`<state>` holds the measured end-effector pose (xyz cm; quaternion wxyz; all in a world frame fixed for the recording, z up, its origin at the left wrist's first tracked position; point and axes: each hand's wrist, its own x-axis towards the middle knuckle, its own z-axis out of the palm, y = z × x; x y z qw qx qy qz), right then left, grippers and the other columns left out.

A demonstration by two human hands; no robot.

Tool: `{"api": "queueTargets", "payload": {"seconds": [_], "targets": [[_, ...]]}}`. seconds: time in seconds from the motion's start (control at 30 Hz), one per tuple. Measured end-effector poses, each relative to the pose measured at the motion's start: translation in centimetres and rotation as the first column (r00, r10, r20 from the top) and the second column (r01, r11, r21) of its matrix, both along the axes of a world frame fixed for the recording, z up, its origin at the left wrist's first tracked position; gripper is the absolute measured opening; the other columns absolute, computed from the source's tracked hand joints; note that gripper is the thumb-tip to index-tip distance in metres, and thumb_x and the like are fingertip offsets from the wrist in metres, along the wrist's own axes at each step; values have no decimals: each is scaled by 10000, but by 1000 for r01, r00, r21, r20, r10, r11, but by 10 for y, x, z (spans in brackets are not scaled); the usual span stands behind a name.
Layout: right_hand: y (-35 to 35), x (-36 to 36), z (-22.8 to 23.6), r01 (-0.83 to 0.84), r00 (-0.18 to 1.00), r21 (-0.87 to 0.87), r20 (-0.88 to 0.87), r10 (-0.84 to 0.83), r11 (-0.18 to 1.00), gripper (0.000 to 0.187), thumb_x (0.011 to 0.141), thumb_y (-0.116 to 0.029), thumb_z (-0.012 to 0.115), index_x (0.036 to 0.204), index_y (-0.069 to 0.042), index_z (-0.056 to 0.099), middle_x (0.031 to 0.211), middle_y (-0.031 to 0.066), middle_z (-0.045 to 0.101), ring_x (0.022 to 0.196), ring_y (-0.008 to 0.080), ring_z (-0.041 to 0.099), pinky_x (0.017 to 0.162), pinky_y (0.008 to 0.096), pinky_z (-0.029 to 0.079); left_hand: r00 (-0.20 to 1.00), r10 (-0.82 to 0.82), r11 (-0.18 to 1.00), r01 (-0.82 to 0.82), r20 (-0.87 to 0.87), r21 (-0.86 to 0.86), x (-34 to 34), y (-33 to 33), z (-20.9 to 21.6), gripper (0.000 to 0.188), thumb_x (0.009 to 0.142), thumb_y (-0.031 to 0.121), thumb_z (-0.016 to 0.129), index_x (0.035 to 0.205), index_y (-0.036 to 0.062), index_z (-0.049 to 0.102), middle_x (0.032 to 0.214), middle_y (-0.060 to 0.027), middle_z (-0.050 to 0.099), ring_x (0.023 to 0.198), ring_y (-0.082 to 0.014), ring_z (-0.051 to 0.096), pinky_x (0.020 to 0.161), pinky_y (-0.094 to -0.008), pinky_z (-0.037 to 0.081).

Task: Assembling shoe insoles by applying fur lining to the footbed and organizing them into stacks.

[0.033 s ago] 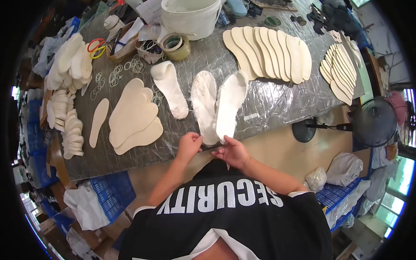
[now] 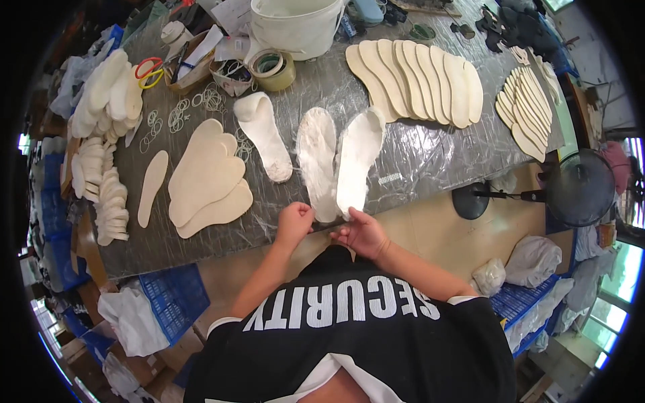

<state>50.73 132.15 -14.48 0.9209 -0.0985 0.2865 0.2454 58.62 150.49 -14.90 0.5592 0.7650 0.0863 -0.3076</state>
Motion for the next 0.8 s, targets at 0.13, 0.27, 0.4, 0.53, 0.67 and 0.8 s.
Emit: {"api": "queueTargets", "payload": {"seconds": [0.13, 0.27, 0.4, 0.53, 0.67, 0.8], "targets": [[-3, -2, 5, 12, 998, -268, -63, -30, 963, 188, 891, -268, 523, 989, -109, 511, 809, 81, 583, 638, 195, 590, 737, 424, 488, 999, -20, 1000, 20, 43, 5, 13, 9, -7, 145, 754, 105, 562, 751, -37, 590, 594, -88, 601, 448, -141, 557, 444, -274, 450], [7, -9, 6, -95, 983, -717, -179, -49, 691, 404, 832, -233, 627, 1122, -61, 405, 940, 129, 537, 627, 198, 590, 573, 361, 511, 991, -4, 999, -1, 132, 36, 19, 32, -14, 148, 784, 91, 521, 761, -35, 596, 588, -97, 598, 455, -155, 565, 451, -283, 448], [14, -10, 2, -92, 994, -988, -84, 68, 124, 639, 821, -193, 630, 1298, -68, 223, 1032, 149, 478, 573, 178, 568, 471, 286, 486, 942, 44, 995, -70, 333, 65, 8, 47, -28, 153, 849, 97, 494, 823, -20, 588, 643, -100, 591, 489, -168, 558, 478, -290, 447], [-3, -10, 7, 155, 907, -914, -18, 420, -374, 486, 841, -180, 583, 1269, -100, 366, 1026, 164, 463, 707, 252, 556, 602, 336, 471, 779, 131, 964, -244, 614, 105, -12, 52, -19, 128, 854, 102, 504, 864, -9, 567, 738, -177, 595, 677, -318, 584, 618, -366, 460], [-5, -10, 24, 238, 735, -814, -206, 646, -529, 358, 850, -219, 542, 1199, -151, 500, 995, 181, 450, 881, 345, 503, 753, 397, 442, 657, 279, 915, -402, 701, 13, -40, 79, -17, 73, 832, 67, 530, 861, 3, 551, 773, -155, 577, 690, -299, 573, 623, -351, 456], [-12, -8, 31, 311, 596, -741, -337, 729, -596, 499, 812, -298, 586, 1280, -226, 429, 970, 143, 475, 822, 334, 535, 701, 406, 460, 594, 258, 849, -516, 762, 115, -50, 116, -13, 93, 786, 41, 577, 863, 18, 532, 862, -125, 526, 726, -275, 531, 651, -357, 445]]}}
